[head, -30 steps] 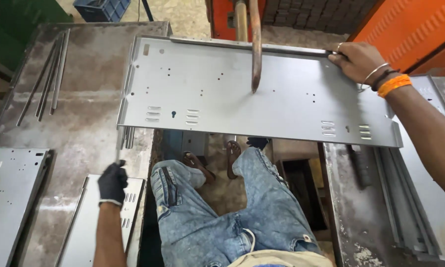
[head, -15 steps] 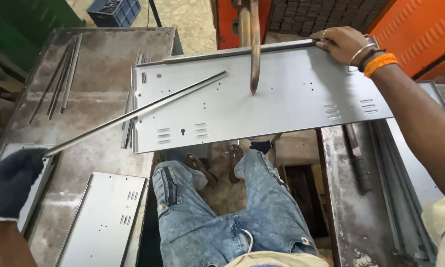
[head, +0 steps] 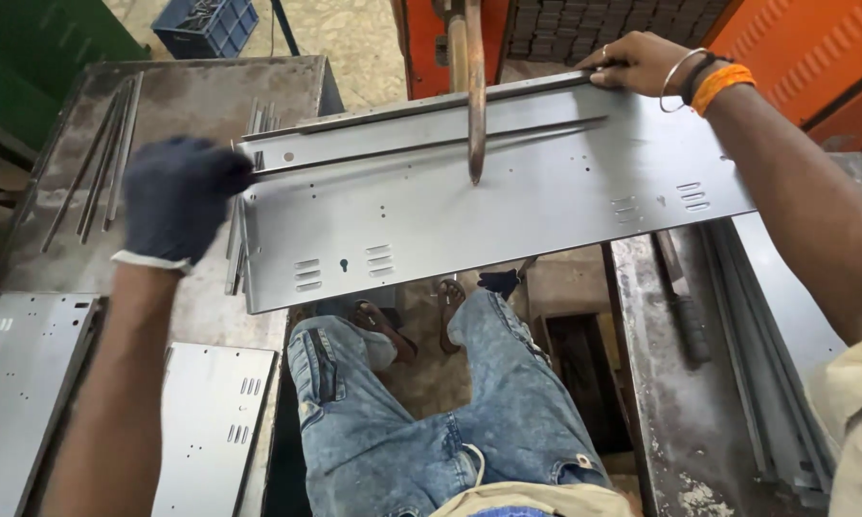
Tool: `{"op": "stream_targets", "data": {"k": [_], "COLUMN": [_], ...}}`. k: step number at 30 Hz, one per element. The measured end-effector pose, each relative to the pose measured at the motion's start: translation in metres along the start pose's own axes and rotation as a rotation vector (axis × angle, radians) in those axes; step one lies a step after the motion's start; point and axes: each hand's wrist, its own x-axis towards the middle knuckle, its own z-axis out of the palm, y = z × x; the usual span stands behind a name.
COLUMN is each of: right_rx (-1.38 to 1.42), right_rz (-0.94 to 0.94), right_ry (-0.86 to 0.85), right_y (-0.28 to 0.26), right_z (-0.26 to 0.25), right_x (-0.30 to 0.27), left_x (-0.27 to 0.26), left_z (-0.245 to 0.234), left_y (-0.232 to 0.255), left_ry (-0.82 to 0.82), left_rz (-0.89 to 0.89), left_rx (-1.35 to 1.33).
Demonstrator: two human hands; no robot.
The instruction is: Spot welding metal rails and components onto large metal panels using a stationary welding machine.
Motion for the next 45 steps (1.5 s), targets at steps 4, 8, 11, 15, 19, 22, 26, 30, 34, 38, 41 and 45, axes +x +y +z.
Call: {"op": "stream_targets", "data": {"k": [4, 8, 11, 15, 19, 22, 26, 30, 34, 38, 41, 45], "right_rx": [0.037, 0.226, 0.287, 0.185, 0.139, 0.161, 0.126, 0.171, 0.037, 0.07, 0.004, -0.007], "right_rz": [-0.03, 0.032, 0.068, 0.009, -0.099, -0.07, -0.014, 0.021, -0.009, 0.06, 0.062, 0.051], "right_ry": [0.001, -0.011, 0.05, 0.14, 0.219, 0.249, 0.31, 0.332, 0.321, 0.298, 0.261, 0.243], "right_y": [-0.004, -0.008, -0.015, -0.042, -0.032, -0.037, -0.039, -0.046, -0.034, -0.055, -0.06, -0.075], "right_z": [-0.005, -0.003, -0.001, -0.008, 0.004, 0.007, 0.012, 0.008, 0.017, 0.012, 0.02, 0.027], "right_x": [0.001, -0.002, -0.008, -0.023, -0.03, -0.033, -0.034, -0.035, -0.027, -0.025, -0.017, -0.011], "left_x": [0.044, 0.072, 0.083, 0.089, 0.086, 0.084, 0.086, 0.089, 0.088, 0.089, 0.091, 0.09], "left_z": [0.04, 0.073, 0.096, 0.096, 0.095, 0.095, 0.074, 0.08, 0.117, 0.119, 0.116, 0.113], "left_y": [0.033, 0.054, 0.059, 0.069, 0.073, 0.072, 0.084, 0.083, 0.058, 0.055, 0.056, 0.056], "left_ry": [0.027, -0.043, -0.013, -0.041, 0.054, 0.112, 0.196, 0.413, -0.008, -0.018, -0.015, 0.011], "left_rz": [0.01, -0.011, 0.045, 0.035, 0.024, 0.033, -0.007, -0.004, -0.17, -0.183, -0.186, -0.179], "left_rx": [-0.146, -0.225, -0.114, 0.023, -0.017, -0.081, -0.112, -0.01, -0.222, -0.231, -0.266, -0.292]}}
